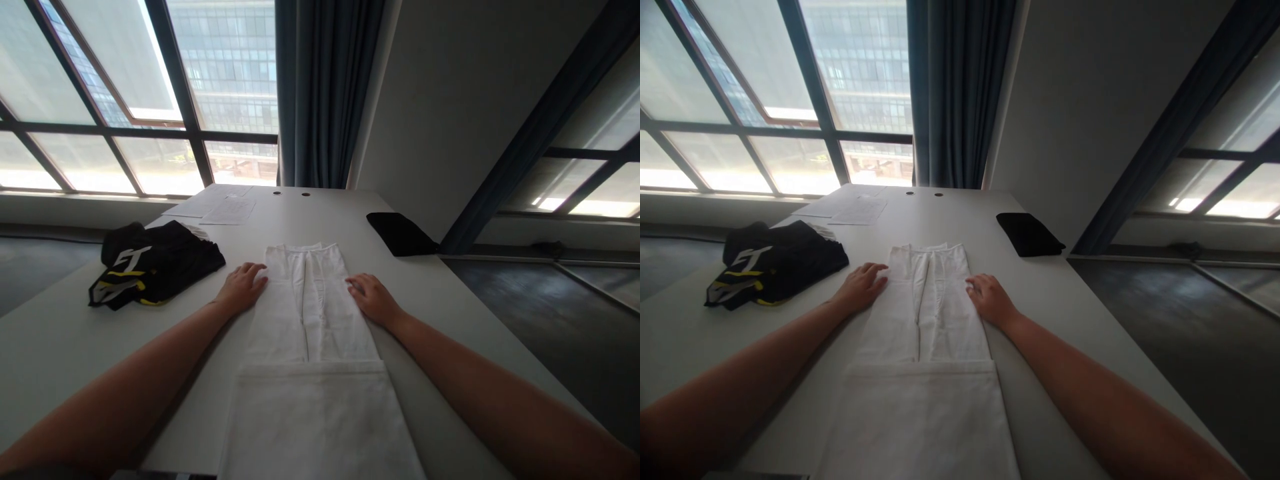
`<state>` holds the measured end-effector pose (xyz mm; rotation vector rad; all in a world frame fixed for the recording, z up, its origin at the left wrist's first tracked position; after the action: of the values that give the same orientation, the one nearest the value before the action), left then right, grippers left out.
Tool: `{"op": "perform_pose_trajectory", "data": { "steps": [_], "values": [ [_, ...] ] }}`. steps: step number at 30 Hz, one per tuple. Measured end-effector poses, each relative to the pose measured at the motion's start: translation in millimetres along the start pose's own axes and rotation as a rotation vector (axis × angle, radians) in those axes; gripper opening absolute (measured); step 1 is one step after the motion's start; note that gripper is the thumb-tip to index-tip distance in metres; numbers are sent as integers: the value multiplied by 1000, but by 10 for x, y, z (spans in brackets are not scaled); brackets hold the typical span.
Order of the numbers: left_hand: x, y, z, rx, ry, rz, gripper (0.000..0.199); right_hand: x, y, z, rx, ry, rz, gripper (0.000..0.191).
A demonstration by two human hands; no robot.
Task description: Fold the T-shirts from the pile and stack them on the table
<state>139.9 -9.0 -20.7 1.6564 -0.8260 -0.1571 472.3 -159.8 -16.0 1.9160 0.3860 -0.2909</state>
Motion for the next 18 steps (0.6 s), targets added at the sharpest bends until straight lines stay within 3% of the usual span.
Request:
{"op": "perform_pose_trajectory", "data": {
  "steps": [3,8,13,18],
  "values": [
    [-128,-180,-466,-14,134,11,56,292,-235,-602,-63,-184,-5,52],
    [-151,-352,-969,-26,100,137,55,484,-441,-1194,-66,-229,-154,49],
    [-190,-344,-1032,51,87,272,53,596,-447,-1232,50,-286,-244,47],
    [-126,-200,-924,164,69,511,55,566,-353,-1089,177,-322,-567,57]
  ]
}}
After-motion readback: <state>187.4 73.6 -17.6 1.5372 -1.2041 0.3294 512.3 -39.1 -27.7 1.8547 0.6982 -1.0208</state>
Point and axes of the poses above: each hand's wrist, its own z-axis away from the middle knuckle, its own y-axis out of the back of the hand, x = y × z, the point moved 5 cm from there along -z, towards the middle knuckle, and after that the axes turned 3 degrees about x, right-handed, at the moved point
